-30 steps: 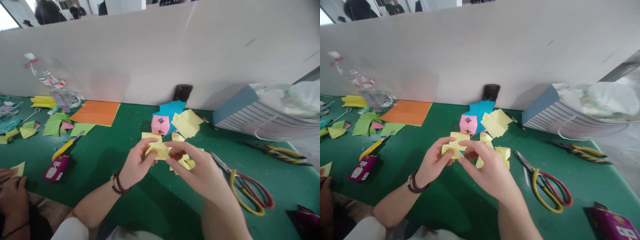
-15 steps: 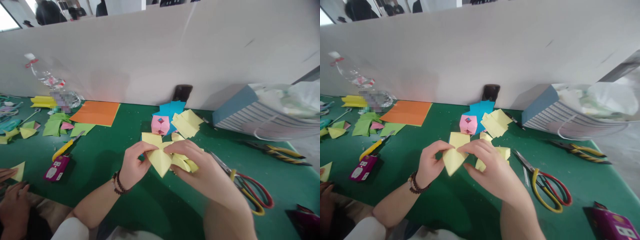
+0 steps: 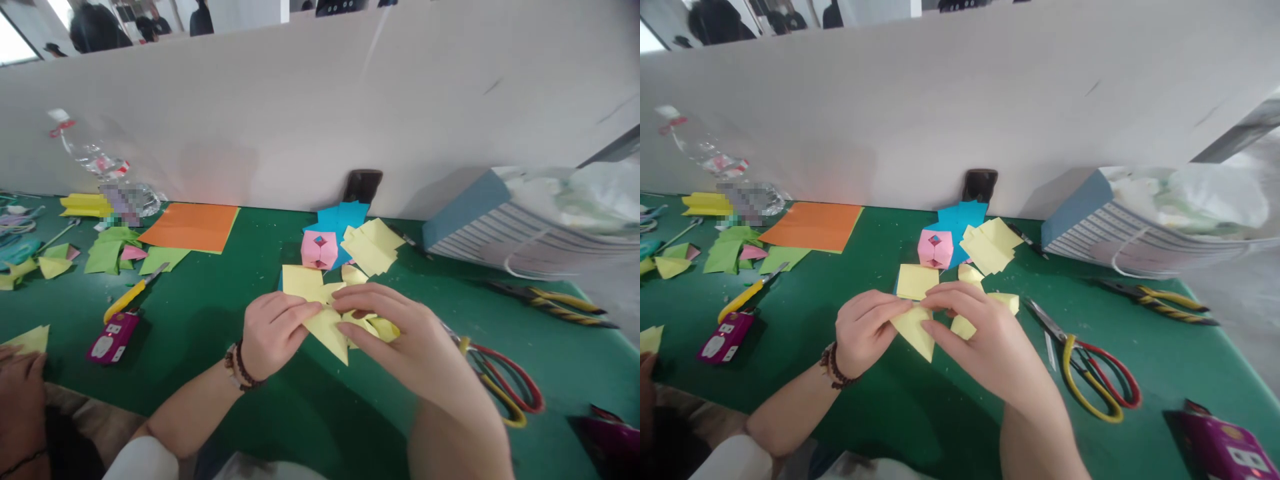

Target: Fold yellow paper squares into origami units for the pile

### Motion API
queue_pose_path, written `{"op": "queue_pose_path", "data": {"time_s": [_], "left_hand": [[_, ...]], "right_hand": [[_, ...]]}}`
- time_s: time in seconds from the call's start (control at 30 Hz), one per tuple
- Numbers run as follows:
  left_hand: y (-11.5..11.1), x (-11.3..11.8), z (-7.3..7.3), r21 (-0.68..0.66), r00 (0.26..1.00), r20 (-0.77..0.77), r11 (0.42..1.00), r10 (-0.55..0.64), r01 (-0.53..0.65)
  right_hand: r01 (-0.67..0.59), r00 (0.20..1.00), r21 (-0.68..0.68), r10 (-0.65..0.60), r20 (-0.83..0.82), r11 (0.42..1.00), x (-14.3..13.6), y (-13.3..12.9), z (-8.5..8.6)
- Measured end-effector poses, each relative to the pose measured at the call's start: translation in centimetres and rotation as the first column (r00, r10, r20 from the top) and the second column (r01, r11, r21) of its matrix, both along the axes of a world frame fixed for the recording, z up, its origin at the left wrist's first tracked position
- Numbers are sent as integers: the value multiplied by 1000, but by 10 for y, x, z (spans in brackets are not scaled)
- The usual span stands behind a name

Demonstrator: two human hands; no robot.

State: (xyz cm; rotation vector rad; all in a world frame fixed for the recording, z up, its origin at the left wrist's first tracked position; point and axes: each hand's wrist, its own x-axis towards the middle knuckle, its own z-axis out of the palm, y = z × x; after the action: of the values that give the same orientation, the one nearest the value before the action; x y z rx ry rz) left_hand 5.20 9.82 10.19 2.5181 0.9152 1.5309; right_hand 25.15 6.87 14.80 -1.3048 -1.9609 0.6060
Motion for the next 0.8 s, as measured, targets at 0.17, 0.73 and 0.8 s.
{"op": "queue_pose_path", "data": {"time_s": [0.17,0.73,0.8], "left_hand": [[-2,0,0,-15,1000,26,1000,0,0],[-1,-1,10,-64,988,34,986,-152,154],[-1,-1,10,-55,986,30,985,-163,164]], "right_hand": [[-28,999,-101,25,-31,994,0,0,-2],[-11,1000,-135,12,11,991,12,0,3],[-21,999,-151,28,45,988,15,-1,4]]}}
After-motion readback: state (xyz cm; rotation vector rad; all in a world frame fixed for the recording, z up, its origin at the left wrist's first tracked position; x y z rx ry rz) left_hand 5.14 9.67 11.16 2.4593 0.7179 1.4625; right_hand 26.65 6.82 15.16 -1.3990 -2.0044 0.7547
